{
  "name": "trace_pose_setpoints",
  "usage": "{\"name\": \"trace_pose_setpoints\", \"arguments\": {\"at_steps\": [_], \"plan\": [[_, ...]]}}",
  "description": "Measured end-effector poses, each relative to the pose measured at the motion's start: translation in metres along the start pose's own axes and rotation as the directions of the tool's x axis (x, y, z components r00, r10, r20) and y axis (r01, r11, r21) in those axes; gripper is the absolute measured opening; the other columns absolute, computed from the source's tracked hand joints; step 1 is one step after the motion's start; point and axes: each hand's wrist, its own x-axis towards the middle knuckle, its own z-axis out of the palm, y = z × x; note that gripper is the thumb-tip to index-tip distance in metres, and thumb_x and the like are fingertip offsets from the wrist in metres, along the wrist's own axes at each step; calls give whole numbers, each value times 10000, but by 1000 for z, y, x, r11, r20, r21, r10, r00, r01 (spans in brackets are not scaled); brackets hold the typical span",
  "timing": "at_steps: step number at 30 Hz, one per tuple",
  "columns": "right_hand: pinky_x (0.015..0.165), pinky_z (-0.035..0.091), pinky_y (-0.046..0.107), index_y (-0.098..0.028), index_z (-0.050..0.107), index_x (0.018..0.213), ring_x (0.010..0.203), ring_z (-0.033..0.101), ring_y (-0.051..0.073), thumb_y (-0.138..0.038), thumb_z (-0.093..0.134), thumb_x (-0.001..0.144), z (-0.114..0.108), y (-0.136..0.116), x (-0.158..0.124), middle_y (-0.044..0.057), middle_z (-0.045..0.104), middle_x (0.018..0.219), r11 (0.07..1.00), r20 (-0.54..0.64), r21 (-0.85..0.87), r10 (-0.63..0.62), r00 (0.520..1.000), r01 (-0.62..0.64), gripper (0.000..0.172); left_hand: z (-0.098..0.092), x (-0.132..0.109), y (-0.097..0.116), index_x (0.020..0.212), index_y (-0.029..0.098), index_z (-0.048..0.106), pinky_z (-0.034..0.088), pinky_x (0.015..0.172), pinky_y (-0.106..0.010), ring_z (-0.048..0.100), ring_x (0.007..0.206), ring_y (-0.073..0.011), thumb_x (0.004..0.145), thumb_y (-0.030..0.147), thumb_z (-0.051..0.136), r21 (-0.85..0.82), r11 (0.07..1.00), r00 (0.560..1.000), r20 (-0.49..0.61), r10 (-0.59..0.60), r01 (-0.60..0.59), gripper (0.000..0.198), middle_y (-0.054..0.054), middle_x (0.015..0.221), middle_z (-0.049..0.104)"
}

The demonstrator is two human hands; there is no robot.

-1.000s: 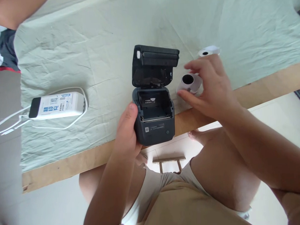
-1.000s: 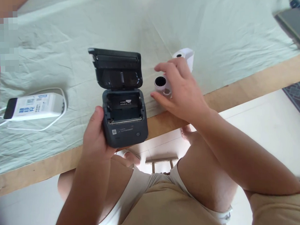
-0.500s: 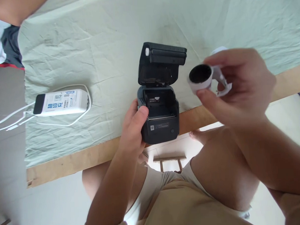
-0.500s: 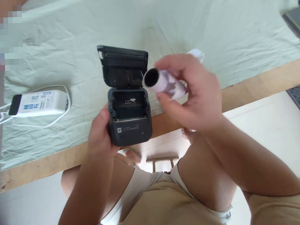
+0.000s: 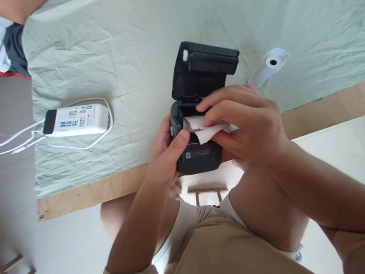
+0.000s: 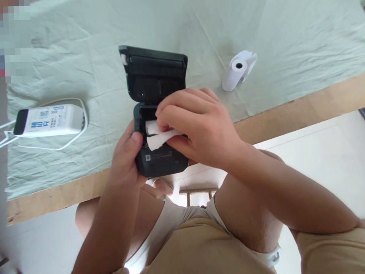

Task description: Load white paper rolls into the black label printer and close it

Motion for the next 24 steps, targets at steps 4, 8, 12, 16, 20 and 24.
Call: {"name": "trace_pose_setpoints", "arguments": {"at_steps": [4, 8, 12, 16, 20, 24], "plan": [[766, 470, 370, -250, 628, 803, 813, 694, 182, -94, 657, 915, 2, -9, -9, -13, 769, 898, 994, -58, 25, -109, 992, 110, 194, -2, 0, -2, 1227, 293, 712, 623, 939, -281, 738, 1188, -223, 887, 509, 813, -77, 997, 999, -30, -14, 11, 415, -4, 1134, 784], [788, 448, 401, -240, 663, 858, 873, 695, 195, -372, 625, 1020, 3, -11, -16, 15, 750, 934, 981, 83, 48, -193, 978, 189, 212, -1, 0, 0, 1376, 327, 604, 621, 933, -351, 716, 1273, -316, 798, 439, 876, -22, 999, 999, -29, -36, 36, 649, -34, 1206, 774], [794, 499, 424, -271, 591, 841, 823, 676, 204, -322, 619, 999, -4, -2, -13, 11, 683, 866, 973, -42, 163, -156, 987, 161, 168, 3, -2, 3, 1431, 334, 563, 629, 813, -360, 754, 1143, -337, 740, 325, 907, 64, 997, 998, -50, -41, 45, 772, -41, 1214, 761], [875, 536, 442, -297, 585, 1060, 1087, 673, 264, -292, 634, 910, -7, 9, -8, 73, 667, 1116, 983, -324, 152, 147, 934, -102, 158, 2, -4, 6, 1465, 335, 561, 641, 761, -361, 754, 1081, -333, 710, 300, 919, 101, 993, 996, -72, -56, 63, 836, -58, 1259, 753], [1018, 547, 483, -317, 484, 1375, 1297, 645, 301, -400, 574, 938, -8, 12, -10, 105, 600, 1446, 962, -184, 204, 221, 958, -183, 454, 0, -3, 5, 1484, 337, 557, 636, 750, -349, 754, 1076, -325, 691, 293, 921, 124, 990, 995, -83, -57, 67, 873, -57, 1227, 747], [945, 564, 451, -350, 572, 1207, 1084, 705, 252, -319, 519, 1002, -10, 12, -14, 51, 640, 1192, 949, -258, 259, 247, 934, -179, 214, -1, -3, 3, 1474, 341, 580, 607, 724, -338, 759, 1004, -302, 689, 296, 915, 133, 990, 995, -86, -45, 56, 855, -42, 1168, 752]]}}
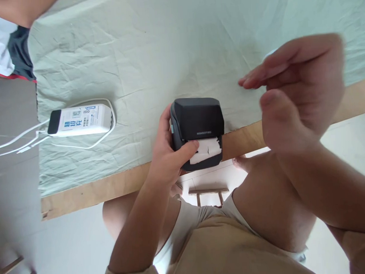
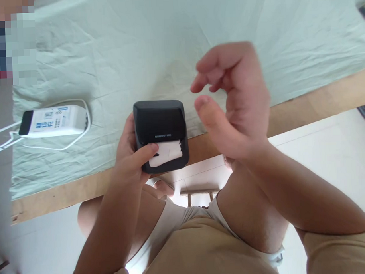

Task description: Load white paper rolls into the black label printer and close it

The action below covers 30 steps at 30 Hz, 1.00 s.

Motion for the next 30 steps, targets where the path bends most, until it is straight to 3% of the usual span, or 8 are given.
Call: {"name": "trace_pose_setpoints", "arguments": {"at_steps": [2, 4, 8, 11, 16, 21, 25, 30], "plan": [[940, 574, 441, -328, 574, 1213, 1142, 706, 261, -295, 576, 972, 2, 2, -1, 56, 672, 1221, 1000, 143, 13, 3, 990, -5, 243, 0, -1, 0, 1477, 350, 577, 614, 764, -343, 760, 1036, -308, 688, 290, 932, 12, 1000, 1000, 24, -3, 3, 867, -47, 1210, 756], [965, 586, 437, -281, 549, 1304, 1200, 698, 266, -315, 611, 952, 6, 5, -1, 84, 685, 1318, 999, 331, 8, 36, 943, -41, 360, 1, -1, 0, 1473, 345, 570, 624, 781, -341, 762, 1083, -323, 681, 317, 961, -4, 1000, 999, 50, 6, -6, 883, -56, 1254, 757], [957, 597, 432, -215, 502, 1399, 1110, 701, 246, -387, 551, 991, 10, 10, 0, 107, 711, 1303, 982, 527, -9, 164, 834, -188, 446, 1, 0, 2, 1301, 269, 650, 603, 636, -288, 792, 1037, -315, 786, 533, 906, -39, 999, 997, 72, -3, 5, 633, -73, 1135, 784], [991, 591, 459, -232, 496, 1403, 1136, 686, 269, -475, 597, 955, 10, 14, 3, 107, 696, 1336, 972, 562, 51, 163, 811, -230, 520, -1, 4, 0, 1203, 220, 671, 592, 567, -280, 814, 948, -312, 822, 557, 872, -37, 999, 992, 125, -19, 24, 547, -93, 1057, 797], [992, 596, 510, -257, 457, 1488, 1156, 690, 306, -598, 727, 861, 11, 26, 10, 118, 675, 1381, 948, 647, 72, 191, 738, -309, 764, -4, 6, -3, 1228, 230, 675, 566, 515, -252, 821, 917, -295, 860, 477, 855, -73, 997, 992, 126, -1, 11, 478, -90, 1064, 810], [1008, 574, 551, -231, 472, 1517, 1182, 670, 332, -618, 682, 867, 14, 26, 9, 130, 673, 1389, 957, 638, 25, 209, 741, -290, 785, 1, 3, -3, 1193, 247, 727, 634, 654, -289, 814, 976, -292, 865, 523, 846, -84, 996, 998, 54, 34, -29, 445, -62, 985, 808], [1028, 565, 559, -237, 482, 1515, 1197, 667, 338, -624, 661, 897, 11, 20, 5, 121, 680, 1376, 961, 614, 11, 212, 760, -277, 751, 7, 6, -2, 1007, 221, 769, 673, 846, -381, 803, 1058, -318, 918, 583, 749, -195, 981, 1000, -19, 7, -10, 373, -49, 871, 790], [1083, 556, 555, -225, 513, 1491, 1243, 664, 327, -593, 574, 978, 5, 16, 3, 143, 654, 1404, 967, 583, -12, 214, 784, -255, 634, 7, 9, -4, 906, 219, 794, 656, 807, -272, 787, 860, -177, 997, 381, 671, -276, 961, 994, -100, -49, 19, 223, 12, 832, 786]]}}
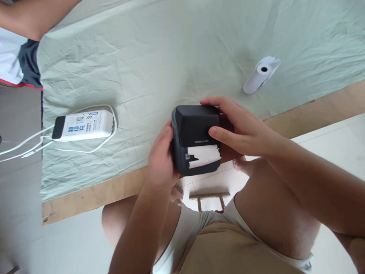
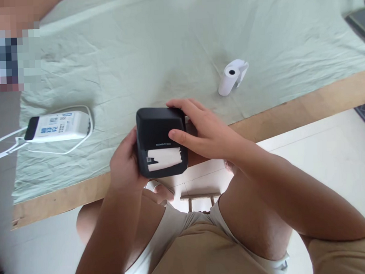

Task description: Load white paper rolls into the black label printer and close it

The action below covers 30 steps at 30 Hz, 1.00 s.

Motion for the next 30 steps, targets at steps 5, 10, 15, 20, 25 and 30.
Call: {"name": "trace_pose_setpoints", "arguments": {"at_steps": [5, 10, 15, 20, 25, 30], "plan": [[1021, 622, 533, -286, 553, 1464, 1252, 661, 340, -566, 717, 885, -3, 0, -2, 117, 632, 1406, 997, -4, -59, -50, 999, 50, 663, -3, 0, 0, 876, 210, 793, 628, 689, -248, 739, 727, -152, 1000, 406, 686, 25, 999, 999, 21, 28, -28, 255, 6, 791, 761], [1047, 625, 544, -368, 587, 1434, 1304, 630, 352, -537, 843, 792, -8, -1, -4, 85, 613, 1402, 992, -63, -110, -77, 995, 69, 711, -4, 0, 3, 920, 210, 812, 573, 606, -216, 680, 646, -124, 1029, 371, 648, 43, 998, 997, 63, 37, -40, 254, 10, 748, 721], [654, 583, 397, -332, 672, 1303, 707, 622, 198, -484, 879, 783, -7, -16, -5, 2, 634, 836, 989, -144, -146, -10, 989, -11, 579, -3, 2, 1, 876, 203, 795, 562, 607, -223, 658, 631, -128, 1024, 354, 655, 31, 999, 999, 32, 13, -14, 254, 12, 746, 723], [513, 422, 305, -270, 668, 1027, 470, 480, 100, -327, 791, 912, 6, -29, 0, -110, 464, 526, 995, -488, -30, -99, 867, 97, 178, -3, 5, -1, 829, 204, 777, 594, 715, -192, 708, 713, -112, 1002, 343, 699, -23, 998, 997, -50, 50, -52, 235, 20, 806, 760], [501, 418, 304, -270, 580, 899, 611, 650, 129, -339, 716, 983, 8, -24, 7, -32, 669, 781, 986, -647, -40, -151, 748, 164, 174, -2, 2, -1, 884, 216, 787, 616, 745, -212, 751, 784, -132, 1004, 412, 690, 8, 1000, 1000, -8, 4, -4, 250, 13, 839, 781], [578, 383, 345, -263, 681, 888, 580, 551, 153, -307, 631, 947, 6, -24, 12, -13, 649, 691, 915, -289, -400, -182, 940, 54, 89, -3, -2, 2, 1011, 218, 800, 627, 755, -243, 775, 853, -168, 964, 496, 740, 80, 996, 994, 104, 17, -25, 288, -14, 944, 806]]}}
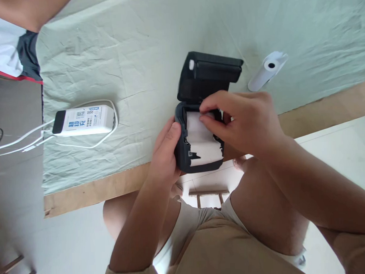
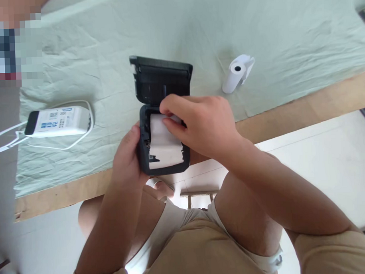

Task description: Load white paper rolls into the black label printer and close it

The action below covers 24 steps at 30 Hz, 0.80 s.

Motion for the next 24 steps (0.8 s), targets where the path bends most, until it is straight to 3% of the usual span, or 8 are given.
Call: {"name": "trace_pose_setpoints", "arguments": {"at_steps": [4, 7, 10, 13, 16, 18, 21, 24], "plan": [[552, 310, 354, -321, 735, 1008, 564, 502, 185, -414, 663, 891, -5, -5, 6, 2, 662, 680, 996, 307, -84, 32, 951, -6, 165, -4, -2, 3, 1003, 212, 802, 602, 661, -235, 749, 764, -158, 931, 525, 778, 47, 998, 998, 45, -31, 29, 322, -22, 876, 779], [573, 354, 371, -342, 735, 1120, 590, 534, 198, -366, 682, 846, -12, -9, 9, 6, 736, 793, 998, 378, -15, 58, 924, -56, 280, -4, -2, 3, 1014, 217, 807, 605, 659, -243, 749, 776, -166, 921, 526, 787, 55, 998, 998, 41, -37, 35, 324, -28, 900, 785], [568, 410, 378, -333, 737, 1163, 537, 502, 151, -345, 722, 800, -24, -6, 7, -1, 774, 936, 963, 319, 197, 113, 941, -182, 364, -3, -1, 1, 1004, 221, 805, 607, 671, -251, 760, 817, -181, 928, 526, 779, 57, 998, 1000, -3, -19, 19, 315, -30, 915, 793], [455, 319, 344, -335, 686, 1223, 537, 471, 160, -508, 691, 823, -33, 8, 7, 45, 754, 1023, 828, 153, 479, 248, 956, -292, 436, -2, -1, 0, 965, 226, 799, 602, 660, -259, 768, 808, -188, 944, 512, 765, 32, 999, 999, -50, -4, 6, 289, -20, 874, 789], [441, 260, 320, -324, 576, 1194, 599, 449, 176, -697, 596, 740, -27, 29, 11, 71, 676, 1030, 645, 106, 685, 371, 923, -338, 588, -2, 0, -1, 973, 216, 802, 618, 666, -271, 781, 801, -192, 965, 514, 741, -7, 1000, 1000, -8, -19, 19, 304, -28, 897, 802], [444, 254, 313, -310, 524, 1088, 583, 374, 151, -708, 643, 689, -18, 42, 12, 39, 576, 919, 578, 129, 720, 431, 893, -383, 576, -2, 0, -1, 985, 214, 803, 644, 693, -286, 799, 828, -207, 964, 509, 744, -27, 1000, 1000, 14, -10, 10, 302, -35, 912, 812], [453, 267, 309, -306, 462, 913, 551, 331, 134, -582, 799, 710, -6, 53, 6, -29, 430, 742, 591, 118, 689, 480, 869, -420, 481, -1, 0, -1, 999, 219, 801, 682, 767, -334, 823, 940, -261, 954, 506, 755, -25, 1000, 1000, 18, -4, 5, 293, -49, 936, 825], [538, 408, 355, -293, 459, 821, 577, 436, 162, -558, 788, 791, -5, 56, -4, -28, 468, 699, 759, 37, 531, 426, 904, -378, 424, -2, -1, -2, 978, 222, 801, 681, 745, -321, 828, 965, -271, 954, 510, 755, -13, 1000, 1000, -10, -3, 3, 292, -46, 919, 824]]}}
